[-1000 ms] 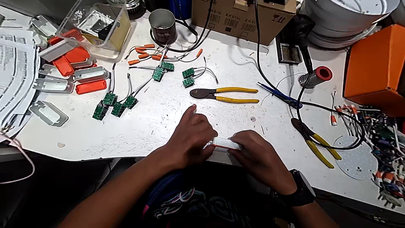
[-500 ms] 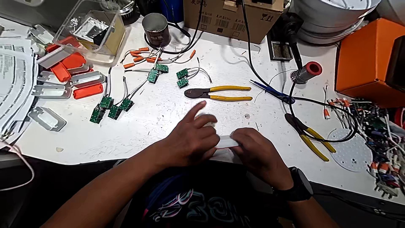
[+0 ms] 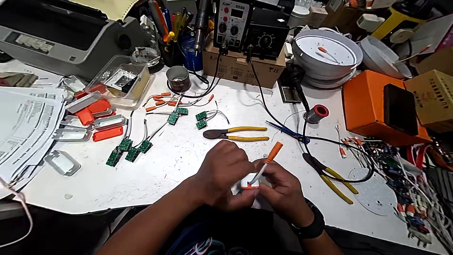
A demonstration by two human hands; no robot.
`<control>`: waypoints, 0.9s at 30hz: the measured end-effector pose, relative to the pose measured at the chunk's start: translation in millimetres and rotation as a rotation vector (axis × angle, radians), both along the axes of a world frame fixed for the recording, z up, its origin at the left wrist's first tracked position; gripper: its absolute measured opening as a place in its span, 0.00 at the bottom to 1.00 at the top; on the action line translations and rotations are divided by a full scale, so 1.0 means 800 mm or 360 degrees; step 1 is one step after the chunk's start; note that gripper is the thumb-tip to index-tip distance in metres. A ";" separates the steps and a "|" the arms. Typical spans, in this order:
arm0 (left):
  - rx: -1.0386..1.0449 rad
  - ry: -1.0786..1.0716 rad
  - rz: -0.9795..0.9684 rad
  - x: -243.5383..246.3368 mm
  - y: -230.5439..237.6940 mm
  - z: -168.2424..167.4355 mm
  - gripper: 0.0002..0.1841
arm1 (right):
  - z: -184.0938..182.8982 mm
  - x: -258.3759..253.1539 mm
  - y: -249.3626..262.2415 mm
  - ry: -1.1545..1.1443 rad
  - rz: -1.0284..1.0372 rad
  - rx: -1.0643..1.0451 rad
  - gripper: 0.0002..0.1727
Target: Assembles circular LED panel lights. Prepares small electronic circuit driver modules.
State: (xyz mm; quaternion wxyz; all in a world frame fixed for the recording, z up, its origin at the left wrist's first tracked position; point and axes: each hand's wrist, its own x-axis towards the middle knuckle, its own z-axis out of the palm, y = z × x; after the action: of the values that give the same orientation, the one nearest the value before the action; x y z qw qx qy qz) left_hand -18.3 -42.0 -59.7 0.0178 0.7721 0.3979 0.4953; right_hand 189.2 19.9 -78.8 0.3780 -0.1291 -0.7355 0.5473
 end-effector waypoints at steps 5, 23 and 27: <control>-0.0063 0.0086 0.0036 -0.003 0.002 0.006 0.19 | 0.016 0.003 0.000 0.0019 -0.0099 0.0121 0.22; -0.0480 -0.0405 -0.0351 -0.011 -0.008 0.018 0.14 | 0.060 -0.005 0.008 -0.0092 -0.0066 0.0174 0.17; -0.0341 -0.0318 -0.0350 -0.010 -0.010 0.016 0.16 | 0.067 0.001 0.011 -0.0107 0.0055 0.0329 0.17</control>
State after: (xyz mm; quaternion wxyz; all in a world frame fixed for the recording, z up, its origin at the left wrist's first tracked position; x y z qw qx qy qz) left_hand -26.5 -50.0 -46.8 0.1936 0.7515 0.3577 0.5194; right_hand 190.4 28.7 -25.3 0.3549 -0.0950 -0.8024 0.4703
